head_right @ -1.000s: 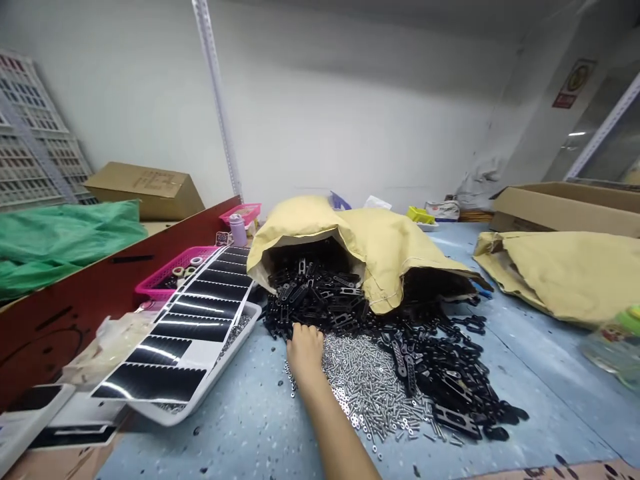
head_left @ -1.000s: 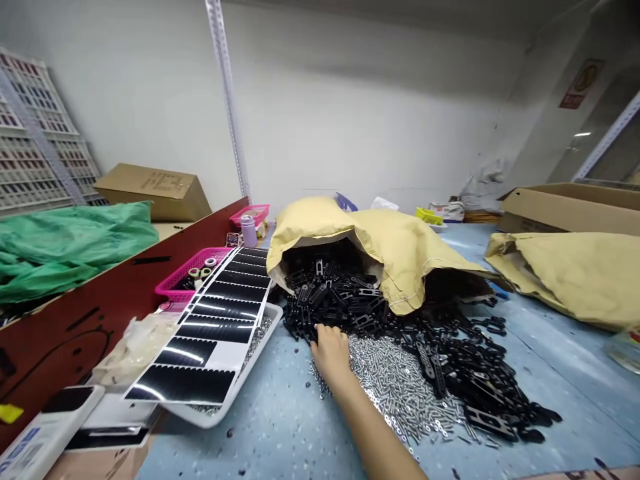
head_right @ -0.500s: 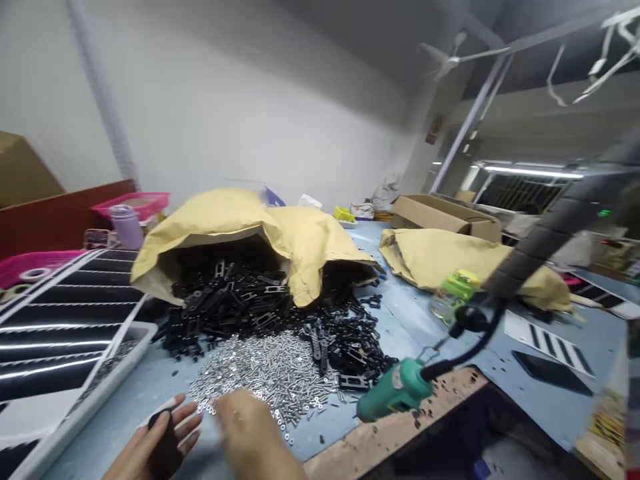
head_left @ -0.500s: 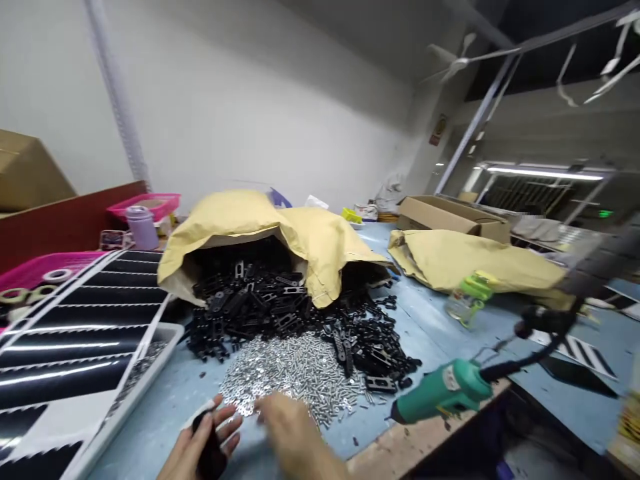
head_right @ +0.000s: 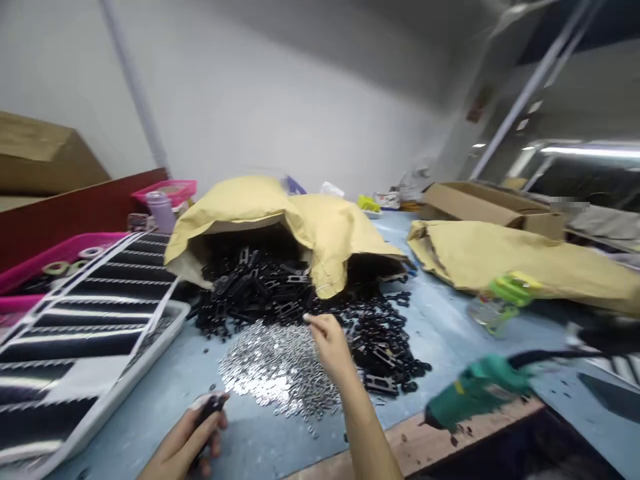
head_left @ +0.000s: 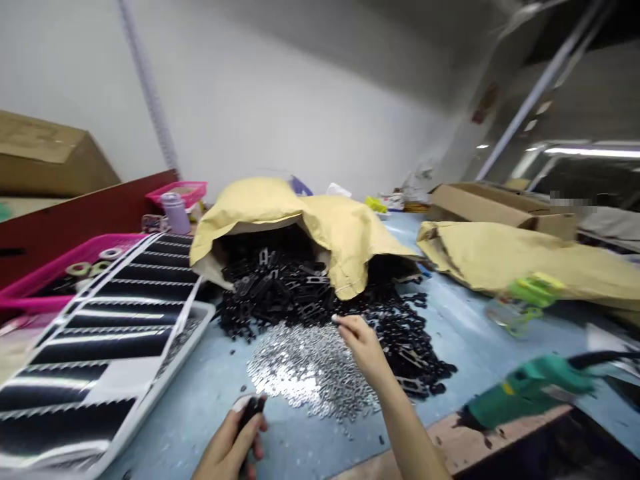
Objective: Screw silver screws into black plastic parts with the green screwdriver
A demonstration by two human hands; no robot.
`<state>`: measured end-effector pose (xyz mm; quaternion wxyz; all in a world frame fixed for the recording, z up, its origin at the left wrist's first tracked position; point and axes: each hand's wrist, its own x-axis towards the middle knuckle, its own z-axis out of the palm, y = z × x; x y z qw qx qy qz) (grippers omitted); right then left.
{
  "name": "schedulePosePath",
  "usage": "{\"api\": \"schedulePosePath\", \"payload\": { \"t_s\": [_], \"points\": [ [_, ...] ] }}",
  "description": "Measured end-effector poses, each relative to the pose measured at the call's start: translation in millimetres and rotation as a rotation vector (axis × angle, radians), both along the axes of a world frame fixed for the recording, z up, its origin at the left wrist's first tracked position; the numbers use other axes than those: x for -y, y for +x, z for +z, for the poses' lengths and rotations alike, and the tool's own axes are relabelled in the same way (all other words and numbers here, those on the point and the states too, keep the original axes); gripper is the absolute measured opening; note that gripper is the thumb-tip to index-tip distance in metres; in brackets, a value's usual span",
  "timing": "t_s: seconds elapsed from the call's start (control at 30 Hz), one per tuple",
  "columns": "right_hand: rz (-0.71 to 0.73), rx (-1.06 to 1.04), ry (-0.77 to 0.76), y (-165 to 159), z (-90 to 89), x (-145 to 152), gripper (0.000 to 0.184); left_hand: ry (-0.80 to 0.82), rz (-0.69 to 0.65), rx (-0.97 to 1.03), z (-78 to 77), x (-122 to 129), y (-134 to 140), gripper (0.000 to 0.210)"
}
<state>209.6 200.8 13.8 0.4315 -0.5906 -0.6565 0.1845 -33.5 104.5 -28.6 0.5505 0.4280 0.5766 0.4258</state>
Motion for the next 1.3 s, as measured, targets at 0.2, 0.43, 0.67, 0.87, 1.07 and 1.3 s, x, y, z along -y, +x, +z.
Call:
{"api": "schedulePosePath", "payload": {
  "t_s": [0.2,0.43,0.67,0.87,1.07,1.3],
  "points": [
    [0.481,-0.242,-0.157,-86,0.9,86,0.017,0.179,-0.262,-0.252,19.5,7,-17,0.032],
    [0.548,-0.177,-0.156,-90,-20.4,107,0.015,0.351,-0.494,-0.439,17.2,27,-29,0.017],
    [0.523,0.039,-0.127,-93,-21.0,82,0.023,0.229,-0.289,-0.408,24.1,12,-49,0.027],
    [0.31,0.505,0.101,-127,-53.9,50,0.026,0.121,-0.107,-0.303,23.8,-17,-69,0.038],
    [0.398,0.476,0.119,-118,-66.2,88,0.021,0.169,-0.095,-0.37,13.6,-4,-83,0.033],
    [0.341,0.426,0.055,-113,-58.4,91,0.011,0.38,-0.226,-0.511,20.1,-4,-82,0.019]
  ]
}}
